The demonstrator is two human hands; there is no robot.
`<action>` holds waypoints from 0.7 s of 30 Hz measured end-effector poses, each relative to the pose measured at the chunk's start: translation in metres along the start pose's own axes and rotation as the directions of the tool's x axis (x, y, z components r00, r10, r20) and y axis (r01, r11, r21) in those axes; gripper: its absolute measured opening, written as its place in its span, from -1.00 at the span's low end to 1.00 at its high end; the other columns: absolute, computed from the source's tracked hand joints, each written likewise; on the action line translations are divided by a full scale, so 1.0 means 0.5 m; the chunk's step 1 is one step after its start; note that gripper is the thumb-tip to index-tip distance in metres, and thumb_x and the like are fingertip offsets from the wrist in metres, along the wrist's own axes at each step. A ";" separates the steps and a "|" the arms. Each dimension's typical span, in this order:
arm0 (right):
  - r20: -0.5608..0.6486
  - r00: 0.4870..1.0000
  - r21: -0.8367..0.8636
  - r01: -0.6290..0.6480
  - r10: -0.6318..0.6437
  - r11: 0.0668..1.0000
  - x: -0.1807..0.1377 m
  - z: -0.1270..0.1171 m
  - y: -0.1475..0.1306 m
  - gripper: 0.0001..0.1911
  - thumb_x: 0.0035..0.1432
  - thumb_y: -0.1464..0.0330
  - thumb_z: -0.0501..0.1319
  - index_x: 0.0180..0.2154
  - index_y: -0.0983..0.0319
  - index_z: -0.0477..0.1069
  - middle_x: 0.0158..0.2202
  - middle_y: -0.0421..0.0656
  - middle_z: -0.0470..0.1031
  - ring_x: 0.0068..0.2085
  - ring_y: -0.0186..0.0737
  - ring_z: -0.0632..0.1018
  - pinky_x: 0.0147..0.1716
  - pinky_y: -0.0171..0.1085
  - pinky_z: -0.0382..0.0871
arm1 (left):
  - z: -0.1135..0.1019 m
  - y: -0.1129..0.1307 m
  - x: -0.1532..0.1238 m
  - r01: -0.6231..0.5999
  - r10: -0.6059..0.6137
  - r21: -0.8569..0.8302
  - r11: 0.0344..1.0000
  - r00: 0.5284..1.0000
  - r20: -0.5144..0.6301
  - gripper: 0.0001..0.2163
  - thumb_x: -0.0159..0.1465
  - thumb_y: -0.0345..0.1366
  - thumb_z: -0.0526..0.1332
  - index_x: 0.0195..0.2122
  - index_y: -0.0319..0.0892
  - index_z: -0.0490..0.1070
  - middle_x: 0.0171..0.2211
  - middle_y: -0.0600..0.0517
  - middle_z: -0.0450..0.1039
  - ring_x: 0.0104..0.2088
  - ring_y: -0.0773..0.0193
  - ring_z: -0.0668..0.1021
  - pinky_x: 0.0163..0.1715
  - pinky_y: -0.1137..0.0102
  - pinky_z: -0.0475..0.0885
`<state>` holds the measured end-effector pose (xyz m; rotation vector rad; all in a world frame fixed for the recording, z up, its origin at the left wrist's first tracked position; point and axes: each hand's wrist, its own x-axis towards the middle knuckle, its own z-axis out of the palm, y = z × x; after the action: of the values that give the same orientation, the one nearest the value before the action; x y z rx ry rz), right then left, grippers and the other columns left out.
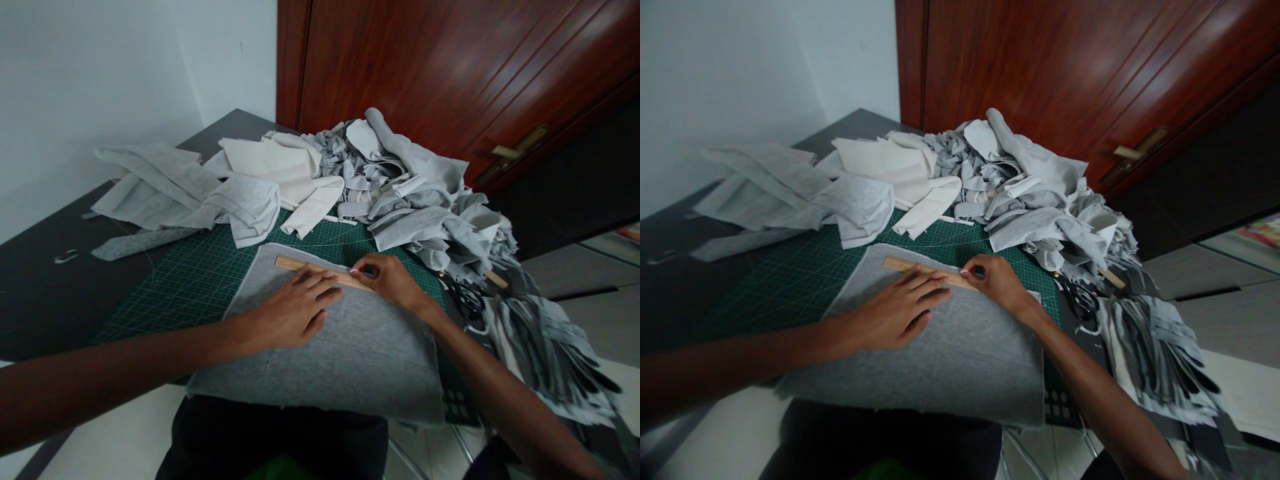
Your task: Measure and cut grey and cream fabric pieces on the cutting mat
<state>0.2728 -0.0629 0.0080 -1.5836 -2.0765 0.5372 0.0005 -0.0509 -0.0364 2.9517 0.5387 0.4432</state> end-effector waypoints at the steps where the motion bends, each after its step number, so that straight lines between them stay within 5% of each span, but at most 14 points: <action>1: 0.000 1.000 -0.012 -0.010 0.010 1.000 -0.009 -0.007 0.007 -0.87 0.33 0.33 0.34 -0.25 0.18 0.67 -0.27 -0.12 0.72 -0.35 -0.22 0.61 -0.32 -0.25 0.39 | 0.000 0.000 0.001 -0.001 0.001 0.000 1.000 1.000 0.010 -0.55 0.55 -0.24 0.06 0.40 -0.23 0.34 0.45 -0.16 0.31 0.45 -0.04 0.33 0.48 -0.02 0.11; 11: -0.008 0.999 -0.095 -0.042 0.042 0.995 -0.060 -0.049 0.068 -0.72 0.37 0.15 0.31 -0.26 0.18 0.69 -0.33 -0.13 0.70 -0.43 -0.24 0.55 -0.39 -0.24 0.38 | 0.001 0.000 0.003 0.004 -0.004 -0.019 1.000 1.000 -0.021 -0.56 0.53 -0.25 0.07 0.38 -0.22 0.36 0.45 -0.14 0.33 0.44 -0.02 0.34 0.48 -0.01 0.12; 21: 0.039 0.999 -0.095 -0.015 0.019 0.995 -0.039 -0.043 0.030 -0.74 0.37 0.17 0.30 -0.27 0.16 0.68 -0.33 -0.13 0.70 -0.40 -0.19 0.59 -0.39 -0.23 0.41 | 0.009 0.002 -0.001 -0.002 0.000 -0.030 1.000 0.999 -0.039 -0.55 0.51 -0.23 0.11 0.38 -0.20 0.34 0.44 -0.15 0.32 0.46 -0.01 0.31 0.50 0.02 0.10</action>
<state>0.3013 -0.0773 0.0146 -1.6578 -2.1485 0.4866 0.0019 -0.0521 -0.0406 2.9201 0.5301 0.5059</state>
